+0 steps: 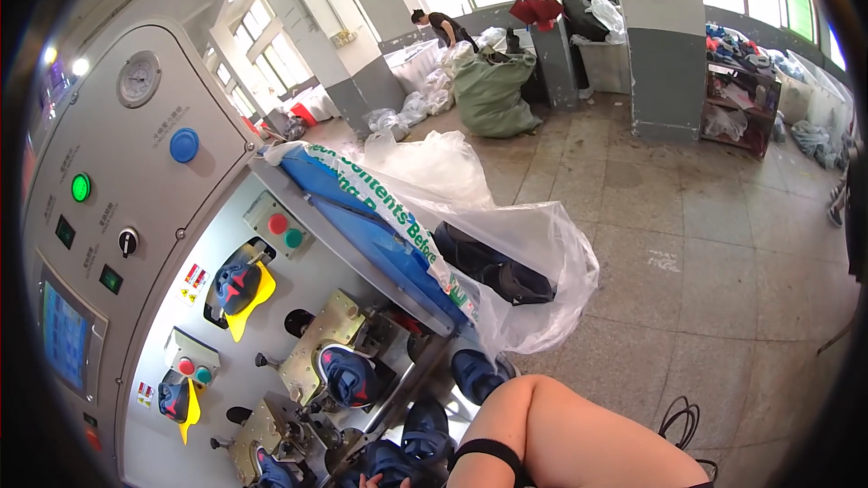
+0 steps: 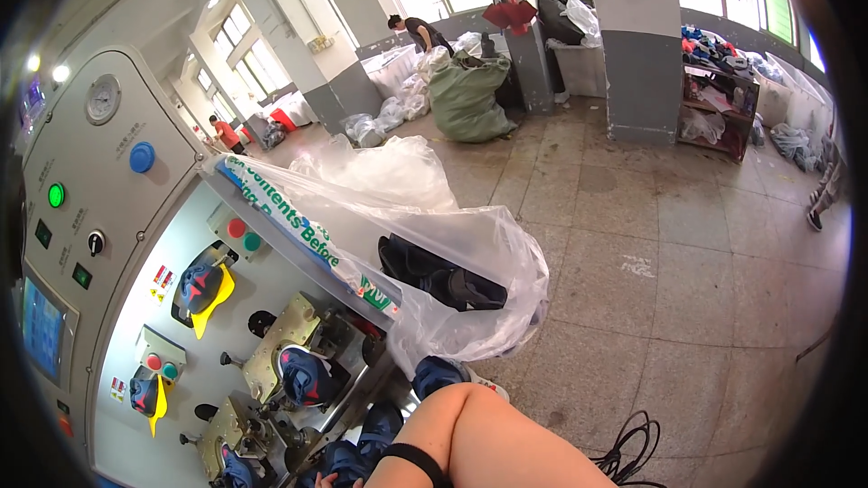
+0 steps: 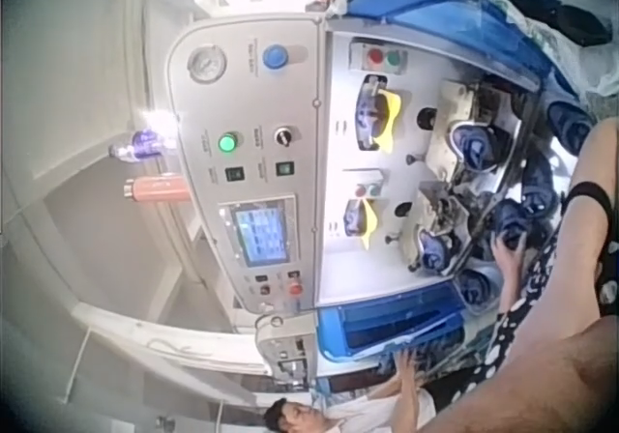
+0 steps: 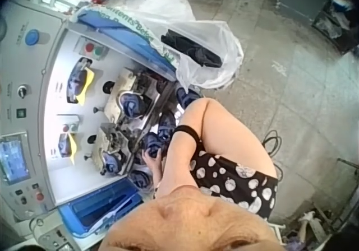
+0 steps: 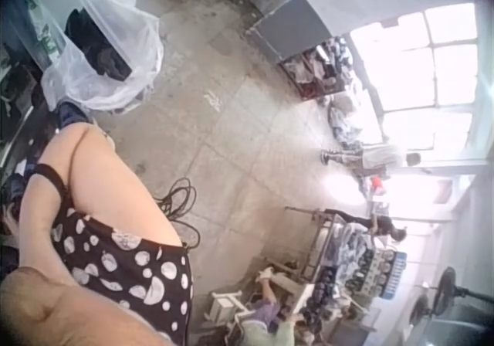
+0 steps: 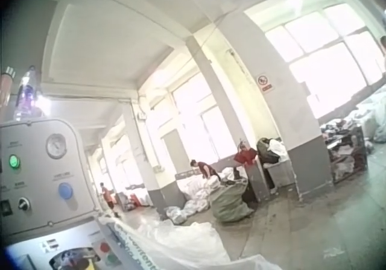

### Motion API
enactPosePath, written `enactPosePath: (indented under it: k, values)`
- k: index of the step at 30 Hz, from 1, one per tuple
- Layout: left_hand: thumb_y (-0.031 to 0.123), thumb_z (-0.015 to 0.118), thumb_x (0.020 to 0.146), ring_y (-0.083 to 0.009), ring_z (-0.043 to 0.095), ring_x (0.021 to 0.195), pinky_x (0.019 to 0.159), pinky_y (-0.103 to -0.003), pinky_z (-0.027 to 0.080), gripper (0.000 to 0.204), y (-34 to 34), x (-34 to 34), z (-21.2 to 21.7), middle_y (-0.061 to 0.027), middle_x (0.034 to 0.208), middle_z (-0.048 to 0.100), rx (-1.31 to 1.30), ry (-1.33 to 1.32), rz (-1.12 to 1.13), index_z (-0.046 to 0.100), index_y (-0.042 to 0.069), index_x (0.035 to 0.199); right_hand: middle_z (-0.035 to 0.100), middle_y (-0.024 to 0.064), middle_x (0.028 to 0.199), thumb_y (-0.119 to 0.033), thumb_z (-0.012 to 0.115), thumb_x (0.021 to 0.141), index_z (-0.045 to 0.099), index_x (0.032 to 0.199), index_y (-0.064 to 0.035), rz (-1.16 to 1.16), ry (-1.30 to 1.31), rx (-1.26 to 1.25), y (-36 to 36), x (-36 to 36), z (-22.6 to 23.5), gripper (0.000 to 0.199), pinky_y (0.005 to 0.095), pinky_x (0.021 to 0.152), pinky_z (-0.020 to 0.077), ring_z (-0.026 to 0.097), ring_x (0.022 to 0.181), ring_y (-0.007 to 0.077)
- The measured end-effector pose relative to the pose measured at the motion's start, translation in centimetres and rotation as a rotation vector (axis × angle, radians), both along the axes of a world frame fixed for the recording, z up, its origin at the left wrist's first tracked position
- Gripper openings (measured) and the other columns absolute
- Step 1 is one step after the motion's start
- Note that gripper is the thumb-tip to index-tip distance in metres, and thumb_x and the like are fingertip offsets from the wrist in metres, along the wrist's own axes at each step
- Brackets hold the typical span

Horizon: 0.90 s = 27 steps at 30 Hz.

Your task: Using an industrial machine to shape and press the heels and toes of shoes.

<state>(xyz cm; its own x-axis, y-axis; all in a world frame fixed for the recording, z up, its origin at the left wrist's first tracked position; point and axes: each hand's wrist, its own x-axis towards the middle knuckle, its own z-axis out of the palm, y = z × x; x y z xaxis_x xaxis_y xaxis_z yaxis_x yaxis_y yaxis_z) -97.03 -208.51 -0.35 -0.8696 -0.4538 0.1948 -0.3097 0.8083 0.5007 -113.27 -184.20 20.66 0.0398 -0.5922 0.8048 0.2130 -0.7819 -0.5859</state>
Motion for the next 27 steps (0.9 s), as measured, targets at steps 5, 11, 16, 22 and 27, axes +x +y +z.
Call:
enactPosePath:
  k: [5,11,16,22,27]
  values:
    - [0.043,0.083,0.072,-0.0449,0.046,0.122,0.104,-0.048,0.037,0.067,-1.6,0.1,-2.5,-0.0299,0.133,0.046,-0.047,0.027,-0.033,0.057,0.001,0.117,0.066,0.0192,0.107,-0.036,0.070,0.088,0.068,0.100,0.0015,0.002,-0.014,-0.007,0.1,-0.1,-0.1,0.039,0.0411,0.084,0.0499,0.062,0.099,0.0342]
    - [0.044,0.081,0.075,-0.0452,0.047,0.120,0.103,-0.046,0.039,0.067,-2.5,0.2,-3.8,-0.0317,0.130,0.048,-0.016,0.037,-0.059,0.056,-0.003,0.117,0.066,0.0194,0.107,-0.036,0.070,0.088,0.068,0.100,0.0015,-0.009,-0.019,-0.009,0.2,-0.3,-0.2,0.039,0.0416,0.084,0.0497,0.062,0.099,0.0348]
    - [0.042,0.086,0.066,-0.0418,0.044,0.124,0.106,-0.047,0.036,0.074,-0.7,0.0,-2.0,-0.0267,0.136,0.045,-0.055,-0.005,0.021,0.055,-0.001,0.119,0.066,0.0195,0.108,-0.036,0.070,0.088,0.068,0.100,0.0015,0.035,-0.017,-0.008,0.1,0.2,-0.2,0.039,0.0419,0.085,0.0495,0.062,0.100,0.0354]
    - [0.042,0.086,0.066,-0.0412,0.044,0.123,0.105,-0.045,0.037,0.080,-0.1,-0.2,-1.5,-0.0263,0.137,0.044,-0.047,0.019,-0.017,0.050,-0.001,0.123,0.066,0.0196,0.108,-0.036,0.069,0.089,0.068,0.100,0.0014,0.077,-0.015,0.002,-0.3,0.9,-0.3,0.039,0.0423,0.085,0.0493,0.062,0.100,0.0360]
    - [0.041,0.086,0.067,-0.0415,0.043,0.125,0.105,-0.045,0.037,0.078,0.2,0.2,-1.3,-0.0263,0.138,0.044,-0.025,0.022,0.011,0.051,0.000,0.123,0.066,0.0198,0.109,-0.036,0.069,0.089,0.068,0.100,0.0014,0.095,-0.015,0.009,-0.9,1.4,-0.3,0.039,0.0427,0.086,0.0491,0.062,0.101,0.0366]
